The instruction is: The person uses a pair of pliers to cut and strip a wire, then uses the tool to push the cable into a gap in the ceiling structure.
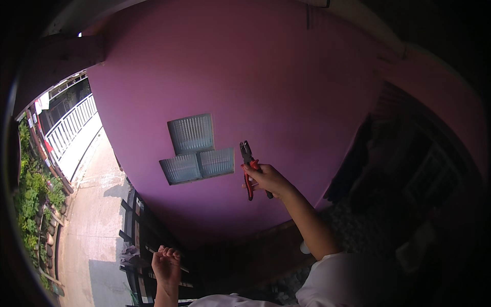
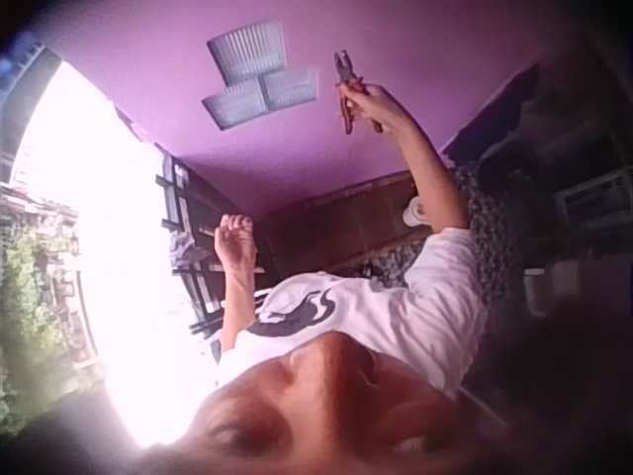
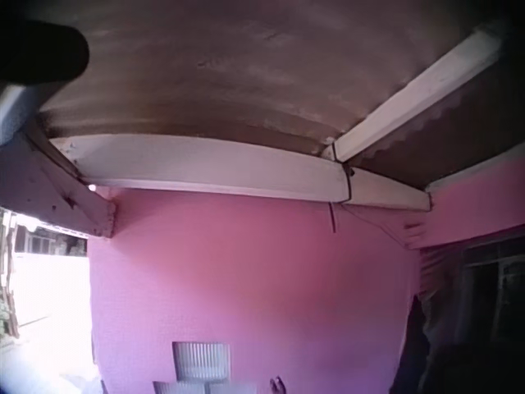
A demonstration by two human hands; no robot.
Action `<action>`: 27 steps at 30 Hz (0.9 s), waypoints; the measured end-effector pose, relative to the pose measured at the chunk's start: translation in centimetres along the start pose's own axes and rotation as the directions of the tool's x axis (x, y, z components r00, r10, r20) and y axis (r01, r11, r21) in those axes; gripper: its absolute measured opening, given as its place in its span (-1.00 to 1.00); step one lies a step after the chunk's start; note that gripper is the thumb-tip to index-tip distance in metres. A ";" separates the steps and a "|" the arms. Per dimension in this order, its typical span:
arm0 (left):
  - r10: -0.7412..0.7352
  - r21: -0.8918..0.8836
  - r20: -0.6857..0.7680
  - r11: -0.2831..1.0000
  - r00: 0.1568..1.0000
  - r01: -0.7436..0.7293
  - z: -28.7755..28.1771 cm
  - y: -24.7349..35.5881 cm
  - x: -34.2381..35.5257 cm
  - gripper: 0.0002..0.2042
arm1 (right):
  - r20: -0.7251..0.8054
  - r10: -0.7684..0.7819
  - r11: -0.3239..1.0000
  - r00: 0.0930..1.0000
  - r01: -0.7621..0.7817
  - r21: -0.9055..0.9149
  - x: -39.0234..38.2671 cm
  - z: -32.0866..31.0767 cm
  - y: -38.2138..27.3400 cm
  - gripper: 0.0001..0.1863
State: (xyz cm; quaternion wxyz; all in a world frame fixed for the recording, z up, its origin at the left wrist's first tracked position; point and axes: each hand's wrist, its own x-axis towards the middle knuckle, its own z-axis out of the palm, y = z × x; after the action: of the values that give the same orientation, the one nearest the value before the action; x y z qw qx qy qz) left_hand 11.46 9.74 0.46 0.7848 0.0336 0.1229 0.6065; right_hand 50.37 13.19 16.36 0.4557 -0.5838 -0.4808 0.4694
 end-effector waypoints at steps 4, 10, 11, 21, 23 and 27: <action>-0.002 0.007 0.028 1.000 1.000 0.002 -0.8 0.2 -0.5 -0.88 | -0.220 -0.195 0.979 0.956 0.177 -0.096 1.8 -6.2 -5.1 -0.51; 0.040 0.048 0.051 0.998 0.998 -0.043 -1.3 0.9 -1.1 -0.92 | -0.416 -0.405 0.914 0.814 0.372 -0.161 4.2 -12.9 -15.6 -0.50; -0.051 -0.031 0.051 0.998 0.997 0.053 1.2 1.1 -2.1 -0.85 | -0.460 -0.411 0.911 0.787 0.372 -0.178 4.7 -13.8 -17.2 -0.52; 0.013 0.020 -0.037 1.000 0.999 -0.012 2.5 1.7 -3.7 -0.97 | -0.610 -0.502 0.858 0.614 0.443 -0.260 8.0 -21.9 -28.9 -0.56; 0.006 -0.004 -0.045 1.000 0.999 -0.006 2.4 2.0 -4.0 -0.97 | -0.675 -0.460 0.876 0.576 0.420 -0.238 8.7 -21.7 -29.6 -0.57; -0.006 -0.003 0.003 1.000 1.000 0.006 2.3 2.1 -4.1 -0.98 | -0.668 -0.495 0.860 0.556 0.423 -0.286 9.6 -22.5 -30.5 -0.57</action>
State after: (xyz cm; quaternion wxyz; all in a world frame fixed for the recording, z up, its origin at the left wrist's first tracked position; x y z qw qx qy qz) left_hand 9.10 6.59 3.73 0.7869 0.0329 0.1209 0.6042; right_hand 69.46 24.60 48.50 0.6854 -0.5944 -0.4184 0.0432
